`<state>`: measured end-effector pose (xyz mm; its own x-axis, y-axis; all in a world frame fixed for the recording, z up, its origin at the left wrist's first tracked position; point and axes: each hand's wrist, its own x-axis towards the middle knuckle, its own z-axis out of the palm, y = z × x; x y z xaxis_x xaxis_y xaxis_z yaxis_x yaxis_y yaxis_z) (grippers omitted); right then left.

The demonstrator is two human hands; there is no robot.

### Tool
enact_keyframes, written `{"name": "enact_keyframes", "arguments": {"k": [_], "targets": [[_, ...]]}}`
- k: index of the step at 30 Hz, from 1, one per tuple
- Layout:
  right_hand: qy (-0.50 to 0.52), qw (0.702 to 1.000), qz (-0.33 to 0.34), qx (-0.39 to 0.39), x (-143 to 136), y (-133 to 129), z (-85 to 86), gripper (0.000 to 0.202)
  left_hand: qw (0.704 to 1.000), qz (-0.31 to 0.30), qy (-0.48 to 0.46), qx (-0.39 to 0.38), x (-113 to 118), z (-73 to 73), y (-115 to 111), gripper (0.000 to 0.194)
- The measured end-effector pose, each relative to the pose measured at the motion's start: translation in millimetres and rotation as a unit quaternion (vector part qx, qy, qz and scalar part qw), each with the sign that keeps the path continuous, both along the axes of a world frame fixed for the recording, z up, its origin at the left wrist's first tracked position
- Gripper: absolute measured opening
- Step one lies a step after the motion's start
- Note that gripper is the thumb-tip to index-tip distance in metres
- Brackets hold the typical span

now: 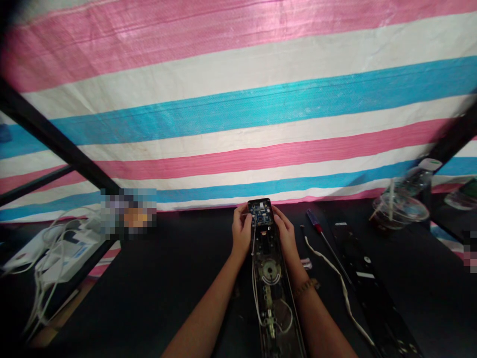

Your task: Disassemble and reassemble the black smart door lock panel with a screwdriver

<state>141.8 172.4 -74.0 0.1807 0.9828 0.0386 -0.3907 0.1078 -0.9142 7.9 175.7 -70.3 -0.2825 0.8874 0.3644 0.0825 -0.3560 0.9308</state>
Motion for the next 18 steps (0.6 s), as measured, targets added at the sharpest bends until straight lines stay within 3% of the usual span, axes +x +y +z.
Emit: {"name": "enact_keyframes", "arguments": {"k": [13,18], "targets": [[0.004,1.000,0.010,0.002,-3,-1,5.0,0.053,1.000,0.008,0.003,0.021,0,2.8,-4,0.032],[-0.025,0.996,0.061,-0.067,-2,2,-4.9,0.055,1.000,0.010,0.007,0.027,0,3.1,-4,0.034]]}}
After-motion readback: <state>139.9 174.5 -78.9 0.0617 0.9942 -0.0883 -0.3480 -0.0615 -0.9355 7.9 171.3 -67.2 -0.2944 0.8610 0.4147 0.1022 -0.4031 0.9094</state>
